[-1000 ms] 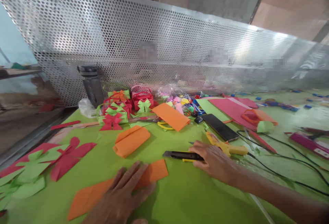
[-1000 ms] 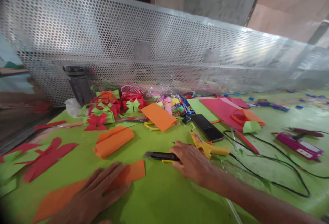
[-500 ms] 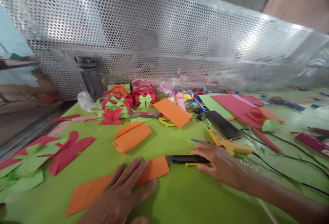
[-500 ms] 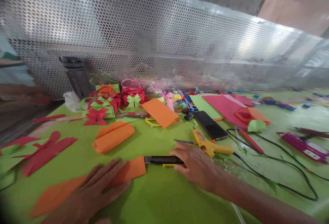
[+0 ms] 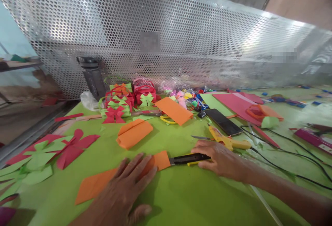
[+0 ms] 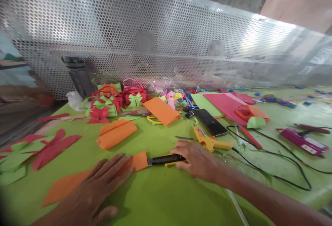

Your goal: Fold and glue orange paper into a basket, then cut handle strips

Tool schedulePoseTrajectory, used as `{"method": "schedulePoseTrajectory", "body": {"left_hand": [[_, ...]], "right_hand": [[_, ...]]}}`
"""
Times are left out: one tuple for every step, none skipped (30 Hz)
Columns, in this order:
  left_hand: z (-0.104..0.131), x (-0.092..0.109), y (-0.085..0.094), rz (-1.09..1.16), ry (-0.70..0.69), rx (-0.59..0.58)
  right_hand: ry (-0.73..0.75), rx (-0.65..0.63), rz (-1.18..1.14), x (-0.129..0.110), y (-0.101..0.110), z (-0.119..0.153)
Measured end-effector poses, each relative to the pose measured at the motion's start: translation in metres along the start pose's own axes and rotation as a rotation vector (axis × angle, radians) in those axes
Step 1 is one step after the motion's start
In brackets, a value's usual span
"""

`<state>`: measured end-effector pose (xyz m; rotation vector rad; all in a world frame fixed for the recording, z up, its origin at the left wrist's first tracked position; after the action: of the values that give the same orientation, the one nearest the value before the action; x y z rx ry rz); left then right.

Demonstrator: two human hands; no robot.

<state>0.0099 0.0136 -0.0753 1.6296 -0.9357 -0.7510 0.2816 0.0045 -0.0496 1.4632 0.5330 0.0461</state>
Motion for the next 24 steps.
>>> {"method": "schedulePoseTrajectory", "body": {"left_hand": [[0.000,0.000,0.000,0.015,0.000,0.003],[0.000,0.000,0.000,0.029,0.005,0.004],[-0.001,-0.001,-0.001,0.041,0.012,0.000],[-0.001,-0.001,-0.001,0.050,0.020,-0.004],[-0.001,-0.002,-0.001,0.056,0.027,-0.012],[-0.002,-0.002,-0.001,0.059,0.035,-0.024],[-0.001,-0.002,0.001,0.061,0.047,-0.046],[-0.001,-0.002,0.003,0.064,0.063,-0.071],[0.000,-0.002,0.006,0.068,0.078,-0.090],[0.001,-0.002,0.010,0.077,0.089,-0.112],[0.001,-0.003,0.015,0.086,0.095,-0.133],[0.002,-0.003,0.021,0.094,0.092,-0.151],[0.001,-0.005,0.027,0.097,0.085,-0.170],[-0.002,-0.006,0.033,0.097,0.069,-0.193],[-0.005,-0.009,0.039,0.092,0.047,-0.217],[-0.011,-0.012,0.044,0.079,0.034,-0.236],[-0.018,-0.014,0.049,0.071,-0.017,-0.248],[-0.027,-0.016,0.052,0.061,-0.069,-0.244],[-0.036,-0.020,0.053,0.039,-0.083,-0.237],[-0.045,-0.024,0.053,0.023,-0.073,-0.214],[-0.054,-0.028,0.050,0.033,-0.054,-0.199],[-0.063,-0.031,0.044,0.047,-0.042,-0.197],[-0.070,-0.033,0.037,0.053,-0.048,-0.204],[-0.077,-0.036,0.028,0.051,-0.047,-0.205]], "right_hand": [[0.006,-0.005,0.000,0.000,0.000,0.000],[0.010,-0.009,0.002,-0.001,0.001,-0.001],[0.013,-0.014,0.005,-0.001,0.001,-0.001],[0.014,-0.017,0.006,-0.002,0.001,-0.001],[0.016,-0.015,0.009,-0.002,0.001,-0.002],[0.018,-0.012,0.013,-0.002,0.001,-0.002],[0.023,-0.009,0.019,-0.002,0.001,-0.003],[0.029,-0.007,0.026,-0.002,0.000,-0.003],[0.035,-0.005,0.032,-0.002,0.000,-0.004],[0.043,-0.004,0.035,-0.002,0.000,-0.004],[0.053,-0.005,0.032,-0.002,-0.001,-0.004],[0.063,-0.006,0.027,-0.002,-0.001,-0.005],[0.075,-0.004,0.020,-0.001,-0.001,-0.005],[0.085,-0.003,0.015,-0.001,0.000,-0.006],[0.095,-0.003,0.012,-0.001,0.000,-0.007],[0.104,-0.007,0.011,-0.001,0.000,-0.007],[0.109,-0.016,0.011,-0.001,0.000,-0.009],[0.113,-0.027,0.010,0.000,0.000,-0.010],[0.116,-0.039,0.008,0.000,0.000,-0.011],[0.117,-0.047,0.008,0.000,0.000,-0.013],[0.116,-0.050,0.010,0.000,0.000,-0.014],[0.113,-0.049,0.012,0.000,0.001,-0.016],[0.109,-0.046,0.016,-0.001,0.001,-0.017],[0.106,-0.045,0.020,-0.001,0.002,-0.018]]}}
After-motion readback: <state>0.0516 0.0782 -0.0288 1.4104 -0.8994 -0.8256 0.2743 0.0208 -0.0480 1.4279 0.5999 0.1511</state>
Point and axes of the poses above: each hand's wrist, its own z-axis away from the middle knuckle, its own y-axis out of the back of the hand, x = y × z, the point moved 4 cm from there along -z, towards the middle knuckle, and after that the axes turned 1 degree about -y, right-handed, at the moved point
